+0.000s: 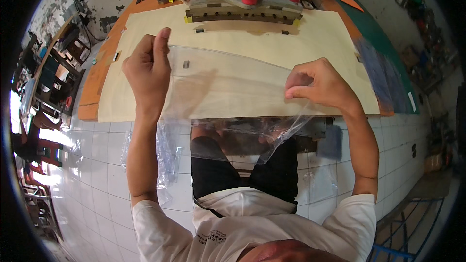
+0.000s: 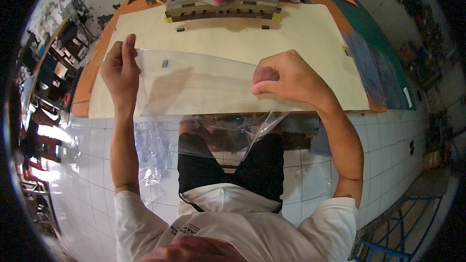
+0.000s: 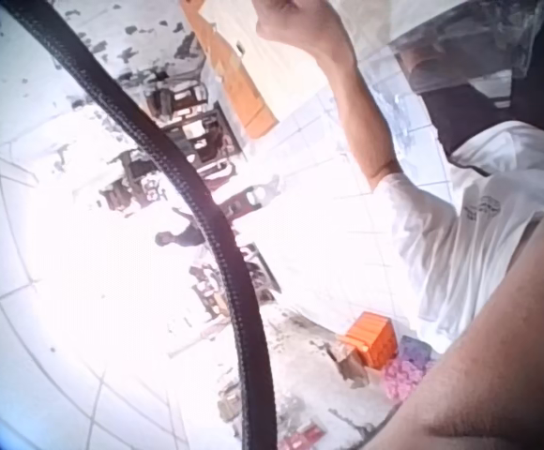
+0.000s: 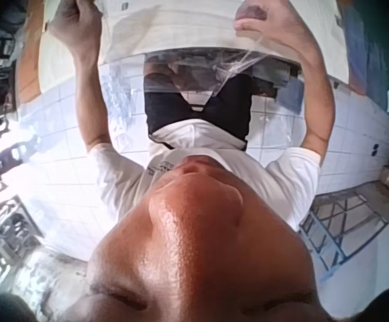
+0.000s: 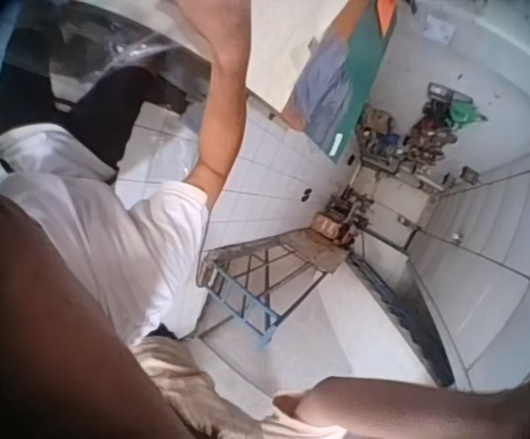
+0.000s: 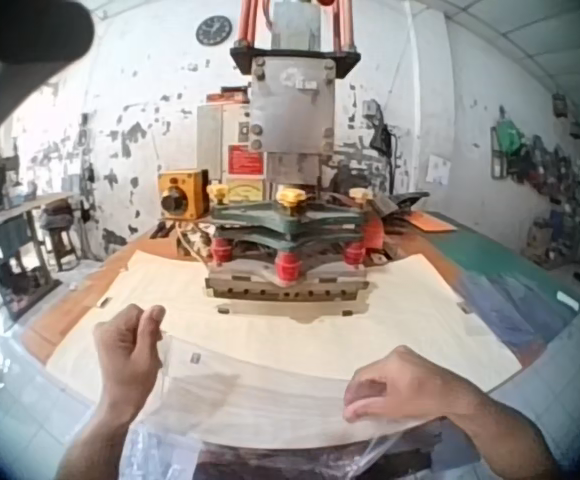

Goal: The person assembles a clear plastic box by folding along the creases, tucking in the corner flaps, and shaping the panels into a three-dimensional container by hand.

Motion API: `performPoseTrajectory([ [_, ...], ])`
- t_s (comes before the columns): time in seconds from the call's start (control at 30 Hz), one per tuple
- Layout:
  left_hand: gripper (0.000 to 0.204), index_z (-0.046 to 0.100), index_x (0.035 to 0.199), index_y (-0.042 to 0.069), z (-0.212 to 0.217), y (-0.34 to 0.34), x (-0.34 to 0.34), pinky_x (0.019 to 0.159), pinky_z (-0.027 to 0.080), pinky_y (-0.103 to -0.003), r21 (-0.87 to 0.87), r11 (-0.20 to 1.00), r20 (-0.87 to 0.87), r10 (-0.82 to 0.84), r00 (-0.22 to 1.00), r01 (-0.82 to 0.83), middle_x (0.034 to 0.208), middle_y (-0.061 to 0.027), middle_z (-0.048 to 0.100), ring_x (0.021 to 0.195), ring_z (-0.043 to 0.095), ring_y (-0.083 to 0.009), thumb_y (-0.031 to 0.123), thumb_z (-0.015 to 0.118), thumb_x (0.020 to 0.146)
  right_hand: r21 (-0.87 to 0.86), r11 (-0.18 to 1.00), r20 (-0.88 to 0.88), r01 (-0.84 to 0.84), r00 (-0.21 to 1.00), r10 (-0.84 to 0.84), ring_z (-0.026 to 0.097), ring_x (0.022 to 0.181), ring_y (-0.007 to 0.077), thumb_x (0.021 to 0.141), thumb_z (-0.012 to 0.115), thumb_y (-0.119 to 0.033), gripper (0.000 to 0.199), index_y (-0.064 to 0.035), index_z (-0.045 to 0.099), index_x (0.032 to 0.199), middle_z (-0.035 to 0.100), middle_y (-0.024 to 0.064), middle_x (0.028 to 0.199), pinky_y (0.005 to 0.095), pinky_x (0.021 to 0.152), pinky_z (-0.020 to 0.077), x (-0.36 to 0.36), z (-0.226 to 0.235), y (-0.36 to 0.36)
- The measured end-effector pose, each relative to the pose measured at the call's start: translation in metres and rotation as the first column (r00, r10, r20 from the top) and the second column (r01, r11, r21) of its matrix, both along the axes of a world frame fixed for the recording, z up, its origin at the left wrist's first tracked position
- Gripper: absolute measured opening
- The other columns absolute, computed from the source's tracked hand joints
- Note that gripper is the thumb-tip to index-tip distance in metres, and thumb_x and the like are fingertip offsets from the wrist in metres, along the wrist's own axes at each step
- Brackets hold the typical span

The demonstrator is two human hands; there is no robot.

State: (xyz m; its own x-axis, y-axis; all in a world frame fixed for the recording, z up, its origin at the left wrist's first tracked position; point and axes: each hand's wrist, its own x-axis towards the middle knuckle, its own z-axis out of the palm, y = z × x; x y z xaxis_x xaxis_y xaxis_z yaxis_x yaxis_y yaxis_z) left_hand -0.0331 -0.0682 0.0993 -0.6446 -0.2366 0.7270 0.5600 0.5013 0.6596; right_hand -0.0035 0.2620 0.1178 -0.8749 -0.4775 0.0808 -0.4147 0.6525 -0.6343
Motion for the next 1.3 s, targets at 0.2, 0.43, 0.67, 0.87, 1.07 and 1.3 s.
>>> performPoseTrajectory([
  [0.2,0.041,0.057,0.068,-0.002,-0.005,-0.007,-0.003,0.049,0.03,-0.022,0.072,0.997,-0.01,0.019,1.0,-0.018,0.058,0.0017,0.05,0.055,0.038,-0.0019,0.025,0.065,0.098,-0.126,0.985,0.124,0.12,0.987,-0.104,0.062,0.067,0.0106,0.079,0.079,-0.008,0.016,0.0029,0.071,0.087,0.07,0.0075,0.075,0.026,0.066,0.0519,0.005,0.0,0.019],
  [0.43,0.043,0.058,0.069,0.001,-0.01,-0.015,-0.009,0.045,0.027,-0.022,0.04,0.993,0.006,0.111,0.994,-0.111,0.056,0.0037,0.043,0.049,0.037,-0.0014,0.03,0.063,0.1,-0.332,0.934,0.231,0.133,0.971,-0.056,0.061,0.073,0.008,0.086,0.074,-0.006,0.015,0.003,0.067,0.095,0.067,0.0022,0.081,0.0232,0.069,0.0505,0.003,-0.011,0.029],
  [0.67,0.046,0.055,0.065,0.0,-0.014,-0.007,-0.011,0.047,0.028,-0.023,0.187,0.979,0.083,0.072,0.994,-0.087,0.056,0.0042,0.043,0.054,0.034,-0.0028,0.03,0.065,0.098,-0.481,0.857,0.199,0.183,0.975,-0.097,0.062,0.074,0.0088,0.088,0.071,-0.006,0.014,0.004,0.066,0.096,0.067,0.0042,0.082,0.0225,0.068,0.0507,-0.003,-0.016,0.031],
  [0.87,0.048,0.053,0.066,0.004,-0.023,-0.006,-0.018,0.042,0.03,-0.023,0.245,0.969,0.108,-0.009,0.994,-0.018,0.054,0.0032,0.044,0.045,0.041,-0.0037,0.038,0.064,0.098,-0.622,0.745,0.198,0.243,0.969,-0.151,0.063,0.074,0.0103,0.089,0.071,-0.008,0.016,0.0036,0.067,0.099,0.068,0.0056,0.083,0.0242,0.066,0.052,-0.008,-0.03,0.033],
  [1.07,0.048,0.056,0.066,0.0,-0.021,-0.001,-0.016,0.046,0.031,-0.022,0.299,0.953,0.162,0.008,0.987,-0.056,0.055,0.0034,0.042,0.048,0.035,-0.0033,0.034,0.064,0.099,-0.716,0.609,0.25,0.342,0.94,-0.234,0.064,0.074,0.0095,0.089,0.073,-0.013,0.017,0.0019,0.068,0.097,0.068,0.0054,0.083,0.0237,0.068,0.0538,-0.013,-0.042,0.038],
  [1.3,0.05,0.055,0.067,0.0,-0.026,-0.001,-0.019,0.044,0.034,-0.024,0.315,0.948,0.162,-0.019,0.987,-0.034,0.055,0.0014,0.044,0.046,0.039,-0.0051,0.038,0.063,0.098,-0.793,0.535,0.167,0.293,0.948,-0.272,0.062,0.068,0.0099,0.09,0.073,-0.015,0.017,0.0012,0.068,0.095,0.068,0.0061,0.081,0.0268,0.069,0.0565,-0.018,-0.049,0.034],
])
